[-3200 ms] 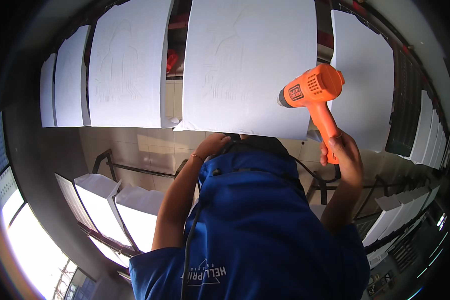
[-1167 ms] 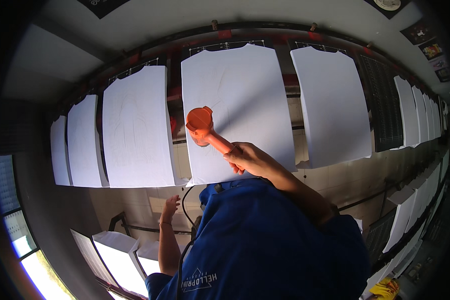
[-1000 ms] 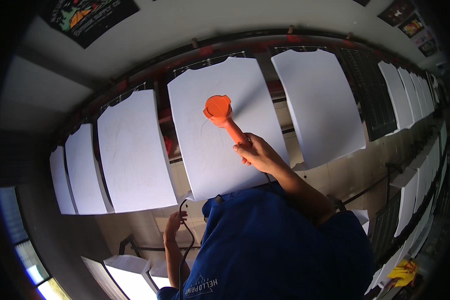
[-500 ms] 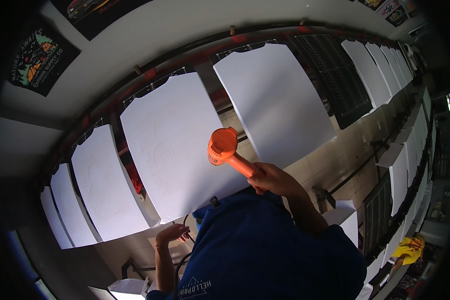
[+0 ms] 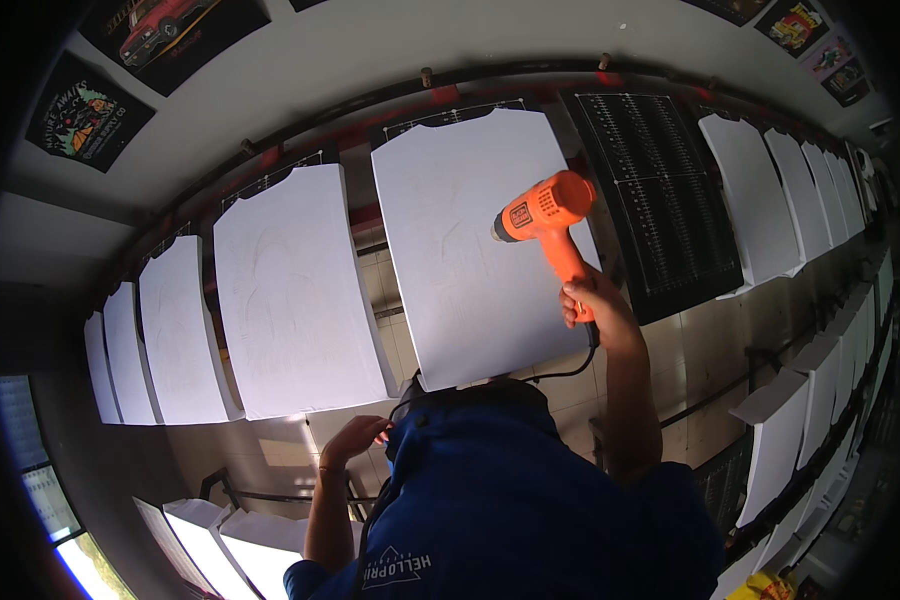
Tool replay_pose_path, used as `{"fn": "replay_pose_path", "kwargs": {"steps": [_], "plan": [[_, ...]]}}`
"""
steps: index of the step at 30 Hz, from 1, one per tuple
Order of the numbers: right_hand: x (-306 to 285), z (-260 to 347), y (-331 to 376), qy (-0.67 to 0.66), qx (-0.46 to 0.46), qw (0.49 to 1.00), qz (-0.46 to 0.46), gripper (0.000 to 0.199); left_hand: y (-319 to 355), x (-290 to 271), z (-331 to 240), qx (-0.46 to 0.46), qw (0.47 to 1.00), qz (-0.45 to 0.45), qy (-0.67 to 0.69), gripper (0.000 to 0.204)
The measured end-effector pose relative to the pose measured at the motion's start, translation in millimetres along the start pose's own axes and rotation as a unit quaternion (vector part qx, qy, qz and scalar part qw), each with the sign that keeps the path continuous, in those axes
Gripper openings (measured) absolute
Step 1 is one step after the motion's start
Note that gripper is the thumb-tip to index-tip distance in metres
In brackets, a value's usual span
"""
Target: The person uses an orange heat gun to apply heat to white t-shirts laid out on a workbench. The person moves the heat gun back and forth over the surface of each shirt while occasionally touching the fabric with the left hand.
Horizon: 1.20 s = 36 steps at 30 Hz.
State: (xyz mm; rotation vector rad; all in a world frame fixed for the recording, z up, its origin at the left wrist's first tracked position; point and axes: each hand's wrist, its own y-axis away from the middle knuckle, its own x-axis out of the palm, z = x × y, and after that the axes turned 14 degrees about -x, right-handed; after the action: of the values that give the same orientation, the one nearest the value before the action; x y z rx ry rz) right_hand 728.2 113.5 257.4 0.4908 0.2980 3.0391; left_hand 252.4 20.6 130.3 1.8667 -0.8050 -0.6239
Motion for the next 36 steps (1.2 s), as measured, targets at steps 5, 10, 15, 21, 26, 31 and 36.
{"fn": "replay_pose_path", "kwargs": {"steps": [5,10,15,21,26,31,36], "plan": [[0.1,33.3,-76.0,0.091,0.012,0.993,0.070,0.031,-13.7,20.0,-10.3,0.118,0.990,-0.060,-0.047,0.037],[42.5,52.5,-159.5,0.139,0.011,0.987,0.075,0.038,-43.6,12.8,-28.6,0.188,0.975,-0.111,-0.044,0.035],[62.1,26.4,-209.1,0.197,0.017,0.977,0.075,0.041,-51.1,-2.8,-33.4,0.203,0.969,-0.138,0.023,0.033],[73.3,20.5,-203.3,0.197,0.031,0.978,0.068,0.032,-35.0,-44.9,-10.5,0.095,0.843,-0.480,0.222,0.023],[68.5,12.7,-219.2,0.145,0.061,0.985,0.073,0.031,-44.3,-86.9,42.4,-0.041,0.632,-0.767,0.104,0.023],[80.8,7.4,-221.3,0.173,0.034,0.979,0.105,0.033,-55.4,-106.7,52.2,-0.135,0.566,-0.807,0.100,0.039],[76.8,24.8,-200.0,0.208,0.081,0.967,0.126,0.031,-71.3,-99.6,51.4,-0.146,0.574,-0.803,0.073,0.049]]}}
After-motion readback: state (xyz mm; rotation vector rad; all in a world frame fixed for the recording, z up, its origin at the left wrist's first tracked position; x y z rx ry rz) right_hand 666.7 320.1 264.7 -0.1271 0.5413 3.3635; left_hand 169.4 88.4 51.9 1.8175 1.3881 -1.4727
